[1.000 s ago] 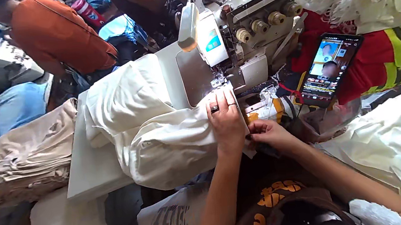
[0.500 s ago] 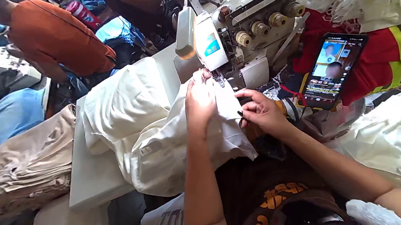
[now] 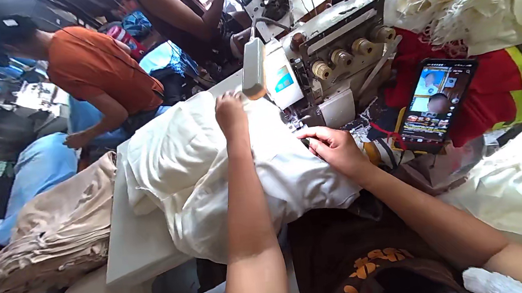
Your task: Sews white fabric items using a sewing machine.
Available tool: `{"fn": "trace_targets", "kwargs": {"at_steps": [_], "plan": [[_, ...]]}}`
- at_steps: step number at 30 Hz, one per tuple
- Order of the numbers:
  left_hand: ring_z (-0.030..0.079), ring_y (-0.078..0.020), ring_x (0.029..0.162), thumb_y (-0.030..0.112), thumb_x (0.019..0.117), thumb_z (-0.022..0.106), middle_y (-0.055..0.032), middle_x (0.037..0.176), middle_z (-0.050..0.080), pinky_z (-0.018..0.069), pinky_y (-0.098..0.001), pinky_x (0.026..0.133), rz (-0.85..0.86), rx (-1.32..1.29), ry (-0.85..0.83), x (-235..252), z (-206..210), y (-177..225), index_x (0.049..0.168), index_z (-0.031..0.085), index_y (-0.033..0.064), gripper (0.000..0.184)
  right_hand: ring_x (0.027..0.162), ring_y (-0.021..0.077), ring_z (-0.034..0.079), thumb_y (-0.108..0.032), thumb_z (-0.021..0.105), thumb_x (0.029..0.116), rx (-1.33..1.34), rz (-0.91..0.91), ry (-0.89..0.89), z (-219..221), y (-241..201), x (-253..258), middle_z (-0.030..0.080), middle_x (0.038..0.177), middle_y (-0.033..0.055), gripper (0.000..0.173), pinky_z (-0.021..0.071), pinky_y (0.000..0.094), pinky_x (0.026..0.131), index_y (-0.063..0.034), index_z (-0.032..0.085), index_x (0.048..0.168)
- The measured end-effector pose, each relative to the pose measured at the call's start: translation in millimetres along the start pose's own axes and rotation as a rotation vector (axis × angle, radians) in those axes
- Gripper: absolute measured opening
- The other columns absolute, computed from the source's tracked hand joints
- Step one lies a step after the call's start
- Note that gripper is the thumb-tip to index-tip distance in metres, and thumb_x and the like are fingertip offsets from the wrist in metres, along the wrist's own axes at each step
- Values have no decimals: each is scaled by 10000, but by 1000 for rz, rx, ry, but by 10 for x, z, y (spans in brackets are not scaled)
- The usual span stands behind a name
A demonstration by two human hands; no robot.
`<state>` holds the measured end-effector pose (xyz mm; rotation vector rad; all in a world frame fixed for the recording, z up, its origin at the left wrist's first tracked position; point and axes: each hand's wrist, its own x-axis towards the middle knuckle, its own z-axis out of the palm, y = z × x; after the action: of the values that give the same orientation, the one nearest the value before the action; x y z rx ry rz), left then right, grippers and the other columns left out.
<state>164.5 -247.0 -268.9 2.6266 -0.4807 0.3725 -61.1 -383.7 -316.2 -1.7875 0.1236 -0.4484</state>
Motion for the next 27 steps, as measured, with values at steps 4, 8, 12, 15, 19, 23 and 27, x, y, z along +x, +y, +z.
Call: {"fn": "trace_targets", "kwargs": {"at_steps": [4,8,12,15,19,23,27], "plan": [[642,-446,1132,227,1051,547,-256,1166,690,470,-614,999,-86,119,352,-708,-404,-331,1145,723,-18,316,643,65,649,-104,522,1024,-35,18,-98,-41,-174,35,707,770,-10,270,574,280,649,-136,761,1145],[635,-304,1123,136,1015,619,-234,1144,685,494,-384,999,-75,-94,691,-1571,-937,-198,1147,700,-77,263,709,126,669,-32,625,952,30,-168,-153,150,-378,70,645,1305,91,443,605,324,639,-129,630,1384],[624,-94,877,11,1000,578,-165,1092,608,555,-203,728,115,-350,730,-2148,-1053,119,1103,630,-133,185,682,128,663,-116,692,965,72,-151,-403,212,-467,88,579,1413,84,612,606,341,617,-194,468,1529],[651,-65,790,21,1015,556,-136,1112,614,594,-213,664,167,-533,552,-2349,-865,236,1133,637,-109,194,799,179,668,-189,675,982,-150,-184,-373,23,-369,-37,675,1152,95,305,591,400,698,-106,669,1275],[653,-124,1043,23,968,657,-113,1099,657,573,-262,917,280,-682,382,-2398,-505,419,1040,725,-7,104,1036,373,673,-309,776,889,-522,-156,-142,-257,-106,-214,635,1278,166,431,557,613,809,-90,676,1246],[596,-106,1182,139,1036,594,-40,1189,649,488,-277,1038,523,-465,571,-2124,-814,518,1129,700,127,142,1107,319,642,-350,804,861,-296,-50,-423,-293,-131,-509,638,1264,174,659,530,551,937,-85,563,1414],[578,-264,1213,126,1059,530,-171,1207,647,428,-397,1070,673,-73,793,-1263,-1438,319,1147,679,29,199,775,48,629,-71,688,917,219,140,-390,-287,-222,-462,684,871,34,210,549,257,756,6,671,1112]]}}
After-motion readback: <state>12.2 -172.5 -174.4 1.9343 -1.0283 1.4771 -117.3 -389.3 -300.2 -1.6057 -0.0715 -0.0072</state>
